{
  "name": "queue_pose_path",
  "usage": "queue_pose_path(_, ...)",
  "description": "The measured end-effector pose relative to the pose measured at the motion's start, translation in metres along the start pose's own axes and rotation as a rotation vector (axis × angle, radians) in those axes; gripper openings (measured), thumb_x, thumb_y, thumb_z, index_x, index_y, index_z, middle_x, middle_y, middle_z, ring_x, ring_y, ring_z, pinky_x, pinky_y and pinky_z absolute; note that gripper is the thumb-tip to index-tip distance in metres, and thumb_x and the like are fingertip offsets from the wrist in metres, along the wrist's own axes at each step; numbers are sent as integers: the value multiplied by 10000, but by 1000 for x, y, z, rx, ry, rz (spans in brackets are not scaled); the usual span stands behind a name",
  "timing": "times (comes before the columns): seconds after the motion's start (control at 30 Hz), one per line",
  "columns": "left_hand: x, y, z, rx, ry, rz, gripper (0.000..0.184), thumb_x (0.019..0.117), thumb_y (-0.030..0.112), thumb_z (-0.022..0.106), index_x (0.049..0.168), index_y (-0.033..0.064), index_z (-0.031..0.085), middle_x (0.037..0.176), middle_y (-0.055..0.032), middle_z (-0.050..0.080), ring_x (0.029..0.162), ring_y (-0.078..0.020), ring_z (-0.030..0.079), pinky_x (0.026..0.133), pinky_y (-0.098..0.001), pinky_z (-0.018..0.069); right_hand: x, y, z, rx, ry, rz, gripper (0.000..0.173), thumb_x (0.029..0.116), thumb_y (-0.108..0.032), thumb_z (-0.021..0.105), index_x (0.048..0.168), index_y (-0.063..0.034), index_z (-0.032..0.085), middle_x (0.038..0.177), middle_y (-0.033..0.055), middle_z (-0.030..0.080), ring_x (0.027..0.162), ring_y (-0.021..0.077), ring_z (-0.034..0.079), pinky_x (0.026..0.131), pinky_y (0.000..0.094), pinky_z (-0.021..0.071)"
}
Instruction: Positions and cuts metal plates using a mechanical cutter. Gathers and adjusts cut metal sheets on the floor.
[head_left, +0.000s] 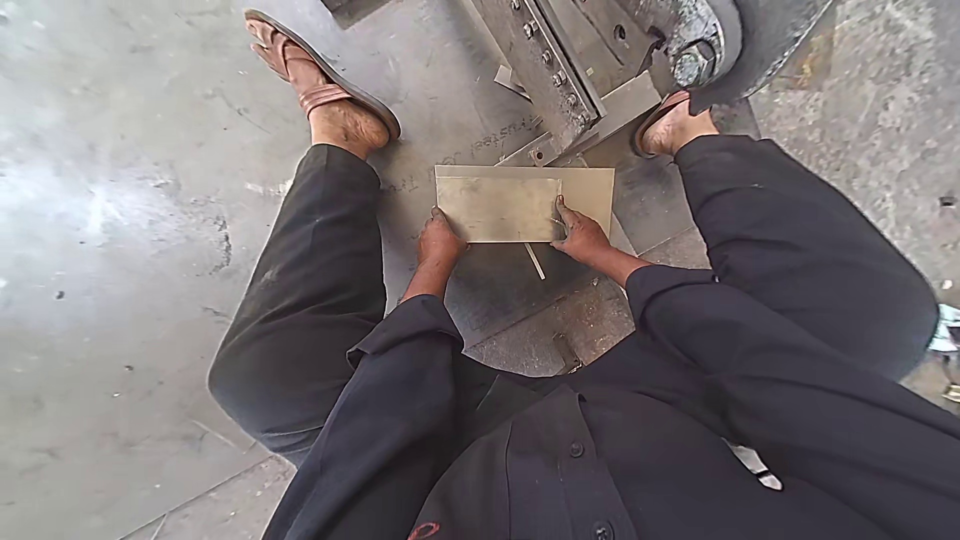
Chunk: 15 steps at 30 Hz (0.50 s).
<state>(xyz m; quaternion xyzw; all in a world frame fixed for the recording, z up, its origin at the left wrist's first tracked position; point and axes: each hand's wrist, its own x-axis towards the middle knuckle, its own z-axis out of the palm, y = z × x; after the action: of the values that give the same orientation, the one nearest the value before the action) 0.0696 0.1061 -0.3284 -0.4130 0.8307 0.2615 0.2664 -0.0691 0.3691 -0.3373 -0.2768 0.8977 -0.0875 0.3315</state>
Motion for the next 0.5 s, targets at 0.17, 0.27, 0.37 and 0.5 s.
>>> queue_pose_path(0.17, -4, 5, -13, -81, -47, -33, 1070, 767, 679, 802, 1480, -23, 423, 1282, -297, 632, 1205, -460, 628, 978, -659, 500, 0, -1, 0, 16, 4, 4, 1025, 861, -272, 810, 1660, -98, 192, 1439, 184, 593, 1273, 345, 623, 1073, 520, 493)
queue_pose_path(0.27, -9, 20, -15, -36, -15, -113, 989, 836, 701, 719, 1441, -41, 473, 1240, -285, 658, 1185, -445, 643, 966, -643, 509, 1, 0, 0, 9, -12, -5, 1029, 864, -269, 805, 1661, -90, 179, 1417, 191, 602, 1259, 349, 628, 1064, 525, 497)
queue_pose_path(0.37, -11, 37, -12, 45, 16, -186, 1016, 839, 621, 756, 1493, -70, 399, 1288, -281, 643, 1193, -434, 644, 964, -620, 517, 0, 0, -2, -7, -23, 0, 1016, 877, -264, 794, 1661, -88, 173, 1403, 194, 609, 1241, 352, 637, 1050, 519, 507)
queue_pose_path(0.5, -10, 47, -1, 70, 186, -73, 1036, 838, 375, 818, 1621, 15, 243, 1679, -287, 172, 1519, -500, 258, 1124, -752, 308, 1, -1, -2, -24, -38, 0, 1016, 881, -278, 789, 1663, -95, 167, 1416, 197, 597, 1245, 359, 635, 1038, 525, 516)
